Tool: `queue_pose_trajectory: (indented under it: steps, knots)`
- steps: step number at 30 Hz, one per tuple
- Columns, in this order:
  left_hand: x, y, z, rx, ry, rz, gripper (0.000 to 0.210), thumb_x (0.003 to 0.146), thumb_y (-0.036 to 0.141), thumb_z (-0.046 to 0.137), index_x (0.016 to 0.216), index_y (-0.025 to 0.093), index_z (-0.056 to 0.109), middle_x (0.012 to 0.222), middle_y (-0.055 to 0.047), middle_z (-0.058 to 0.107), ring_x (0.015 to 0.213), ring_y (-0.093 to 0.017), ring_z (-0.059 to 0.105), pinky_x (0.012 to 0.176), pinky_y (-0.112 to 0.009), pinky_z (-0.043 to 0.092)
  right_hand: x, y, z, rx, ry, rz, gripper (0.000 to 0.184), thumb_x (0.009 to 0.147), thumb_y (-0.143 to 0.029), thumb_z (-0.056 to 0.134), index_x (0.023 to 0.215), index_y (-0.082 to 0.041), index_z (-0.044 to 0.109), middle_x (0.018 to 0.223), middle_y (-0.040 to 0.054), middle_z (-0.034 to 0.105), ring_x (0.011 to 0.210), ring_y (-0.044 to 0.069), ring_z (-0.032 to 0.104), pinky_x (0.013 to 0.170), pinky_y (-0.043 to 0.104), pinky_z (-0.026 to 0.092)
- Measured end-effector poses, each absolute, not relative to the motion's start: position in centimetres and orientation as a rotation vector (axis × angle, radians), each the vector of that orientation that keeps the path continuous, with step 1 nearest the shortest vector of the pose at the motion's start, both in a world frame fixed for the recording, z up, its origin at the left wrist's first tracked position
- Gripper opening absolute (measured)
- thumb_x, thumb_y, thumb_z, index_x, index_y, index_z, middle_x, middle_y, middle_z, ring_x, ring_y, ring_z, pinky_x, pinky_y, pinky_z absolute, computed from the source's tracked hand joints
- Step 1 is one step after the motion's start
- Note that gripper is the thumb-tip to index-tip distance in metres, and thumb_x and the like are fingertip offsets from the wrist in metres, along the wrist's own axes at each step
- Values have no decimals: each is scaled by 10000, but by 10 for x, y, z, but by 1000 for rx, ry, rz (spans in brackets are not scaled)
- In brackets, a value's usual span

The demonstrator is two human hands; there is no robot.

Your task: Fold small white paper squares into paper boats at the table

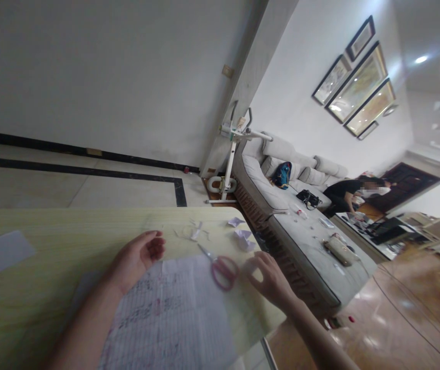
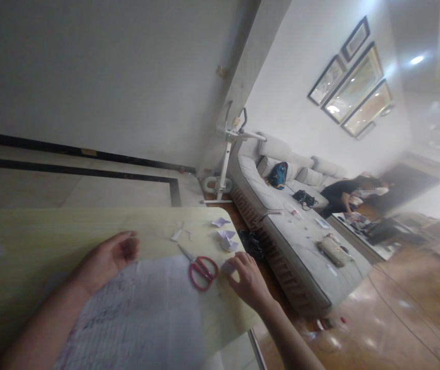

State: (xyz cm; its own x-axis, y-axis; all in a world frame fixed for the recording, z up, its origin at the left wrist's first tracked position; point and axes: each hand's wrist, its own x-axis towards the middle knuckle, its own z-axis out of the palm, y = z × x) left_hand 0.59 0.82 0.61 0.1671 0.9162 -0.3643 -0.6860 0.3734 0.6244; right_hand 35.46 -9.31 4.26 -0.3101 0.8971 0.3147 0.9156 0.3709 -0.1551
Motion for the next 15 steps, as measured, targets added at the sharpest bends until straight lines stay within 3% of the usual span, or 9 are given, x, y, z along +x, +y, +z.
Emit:
queue_pose_trajectory:
  steps: [5, 9, 13, 15]
  knots:
    - [6, 6, 6, 415, 722, 1179, 80, 775, 130, 578, 823, 118, 641, 688, -50, 651, 575, -111, 611, 538, -217, 508, 348, -98, 39, -1602, -2079, 68, 120, 781, -162, 568, 888, -217, 554, 864, 65, 536, 789, 204, 541, 707, 354, 487]
    - [12, -3, 14, 530, 671, 1127, 156, 740, 199, 641, 885, 138, 642, 750, -66, 669, 626, -154, 636, 570, -267, 522, 308, -82, 32, -1522, -1778, 162, 181, 754, -217, 629, 909, -213, 534, 841, 44, 540, 743, 181, 539, 662, 327, 491]
    - [23, -10, 20, 638, 650, 1058, 323, 697, 272, 706, 989, 162, 622, 980, -118, 658, 846, -225, 646, 701, -340, 527, 235, -50, 31, -1364, -1658, 316, 176, 742, -219, 624, 887, -214, 525, 847, 29, 543, 740, 164, 539, 610, 283, 492]
    - [26, -11, 19, 664, 695, 1119, 392, 670, 281, 734, 1029, 181, 610, 1075, -125, 630, 945, -244, 621, 743, -339, 517, 199, -36, 34, -1288, -1669, 346, 172, 732, -216, 636, 866, -215, 527, 820, 23, 547, 748, 168, 533, 663, 306, 489]
